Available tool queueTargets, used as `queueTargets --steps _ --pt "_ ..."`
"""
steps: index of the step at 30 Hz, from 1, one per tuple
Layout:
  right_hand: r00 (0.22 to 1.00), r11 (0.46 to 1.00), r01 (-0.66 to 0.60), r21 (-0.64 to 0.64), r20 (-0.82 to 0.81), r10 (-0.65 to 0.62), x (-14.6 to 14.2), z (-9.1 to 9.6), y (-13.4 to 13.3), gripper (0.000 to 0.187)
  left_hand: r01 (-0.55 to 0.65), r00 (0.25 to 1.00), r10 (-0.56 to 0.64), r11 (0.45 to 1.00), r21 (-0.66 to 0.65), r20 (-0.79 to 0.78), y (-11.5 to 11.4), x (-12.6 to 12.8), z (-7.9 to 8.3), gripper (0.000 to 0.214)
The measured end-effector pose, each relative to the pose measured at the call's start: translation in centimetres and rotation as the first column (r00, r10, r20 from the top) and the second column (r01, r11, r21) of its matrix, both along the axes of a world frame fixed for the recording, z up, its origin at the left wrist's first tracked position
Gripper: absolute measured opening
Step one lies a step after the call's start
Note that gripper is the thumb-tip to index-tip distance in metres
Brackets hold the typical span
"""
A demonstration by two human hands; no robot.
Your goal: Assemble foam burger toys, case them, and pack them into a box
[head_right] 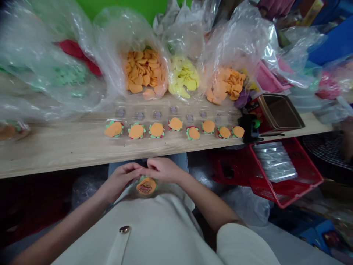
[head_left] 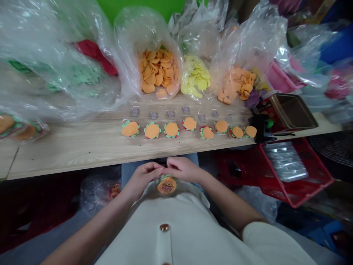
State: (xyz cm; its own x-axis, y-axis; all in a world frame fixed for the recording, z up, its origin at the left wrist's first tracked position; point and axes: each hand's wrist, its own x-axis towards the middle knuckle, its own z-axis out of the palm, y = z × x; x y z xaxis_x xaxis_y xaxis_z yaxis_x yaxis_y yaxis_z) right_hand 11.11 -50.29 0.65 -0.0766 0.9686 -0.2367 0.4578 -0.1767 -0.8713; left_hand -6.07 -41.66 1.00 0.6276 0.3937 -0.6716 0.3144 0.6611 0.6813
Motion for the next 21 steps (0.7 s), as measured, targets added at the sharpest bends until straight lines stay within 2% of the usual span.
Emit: queueTargets --steps 3,6,10,13,18,21 --pt "0.993 0.997 -0.013 -0.073 -0.116 0.004 -0.8 -0.8 0.3 0.039 0.034 0.999 -0.033 0.999 -0.042 0.024 0.0 0.1 0.0 0.021" --pt "0.969 0.988 0.097 -0.116 -0.218 -0.121 -1.4 -2.1 -0.9 0.037 -0.016 0.999 0.020 0.993 -0.117 0.037 -0.8 -1.2 -0.3 0.024" --pt "0.921 0.943 0.305 -0.131 -0.211 -0.327 -1.8 -3.1 -2.6 0.035 -0.018 1.000 0.018 0.996 -0.085 -0.002 -2.1 -2.8 -0.7 0.028" --pt "0.887 0.904 0.409 -0.123 -0.181 -0.426 -2.3 -3.0 -3.0 0.035 -0.094 0.993 0.090 0.995 -0.042 -0.078 -2.6 -2.7 -0.8 0.029" --pt "0.860 0.870 0.492 -0.033 -0.139 -0.492 -3.2 -2.6 -3.6 0.034 -0.099 0.991 0.104 0.993 0.067 -0.087 -2.6 -2.0 -0.4 0.029" --pt "0.864 0.874 0.486 -0.023 -0.142 -0.484 -3.3 -2.7 -4.0 0.034 -0.070 0.994 0.074 0.996 0.054 -0.077 -2.3 -2.0 -0.2 0.025"
